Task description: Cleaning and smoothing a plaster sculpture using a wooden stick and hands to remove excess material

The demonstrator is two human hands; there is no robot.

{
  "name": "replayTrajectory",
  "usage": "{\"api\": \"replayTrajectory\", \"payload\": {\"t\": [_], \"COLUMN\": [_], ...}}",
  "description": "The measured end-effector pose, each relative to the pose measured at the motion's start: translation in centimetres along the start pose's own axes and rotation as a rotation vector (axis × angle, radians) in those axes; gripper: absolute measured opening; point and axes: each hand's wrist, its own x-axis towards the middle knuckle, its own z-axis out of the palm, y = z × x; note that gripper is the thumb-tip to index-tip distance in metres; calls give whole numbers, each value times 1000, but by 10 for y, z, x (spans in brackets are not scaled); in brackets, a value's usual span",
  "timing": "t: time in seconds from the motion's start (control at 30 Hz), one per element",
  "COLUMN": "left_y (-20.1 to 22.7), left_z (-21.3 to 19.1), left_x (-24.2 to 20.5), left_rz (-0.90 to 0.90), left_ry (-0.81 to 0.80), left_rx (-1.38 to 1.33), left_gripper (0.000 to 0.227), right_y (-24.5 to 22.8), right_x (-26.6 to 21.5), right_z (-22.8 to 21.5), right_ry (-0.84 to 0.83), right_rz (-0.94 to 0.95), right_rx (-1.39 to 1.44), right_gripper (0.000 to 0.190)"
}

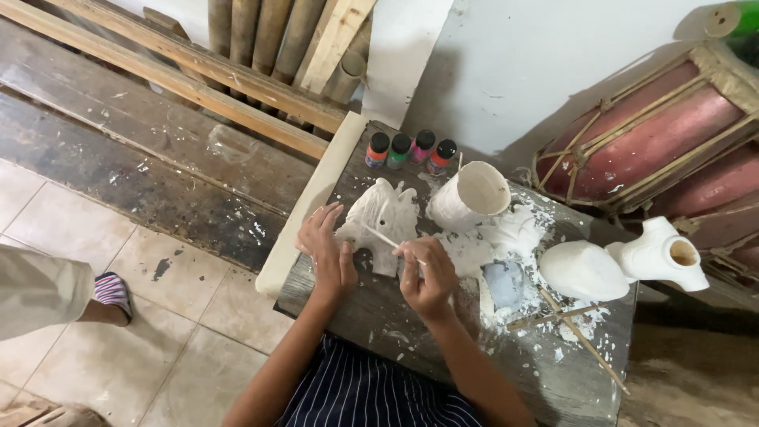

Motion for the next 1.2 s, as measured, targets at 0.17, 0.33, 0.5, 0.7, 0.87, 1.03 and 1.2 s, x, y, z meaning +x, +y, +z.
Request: {"api": "replayTrajectory", "payload": {"t": [0.17,0.33,0.5,0.7,0.87,1.03,1.2], "left_y": [4,4,12,5,2,1,22], "left_z": [-1,-1,-5,-1,1,2,-14], "left_x": [2,2,3,-1,-1,-3,4], "left_rz": [6,3,14,2,10,-19,-167], "left_ry": [9,18,26,23,10,-18,-80], "left_rx": [-3,5,-10,1,-17,9,-57], "left_gripper": [63,64,63,61,61,63,61], "right_y": [2,11,4,9,3,-19,-18], "right_x": [-16,8,31,38,31,28,3], "right_z": [-2,5,13,15,13,4,-5], "right_ry": [4,43,119,118,18,-1,-61], "right_rz": [238,431,481,312,41,-2,226], "right_rx": [81,168,131,-43,-106,-71,-47], "right_gripper": [21,17,22,25,20,16,19]}}
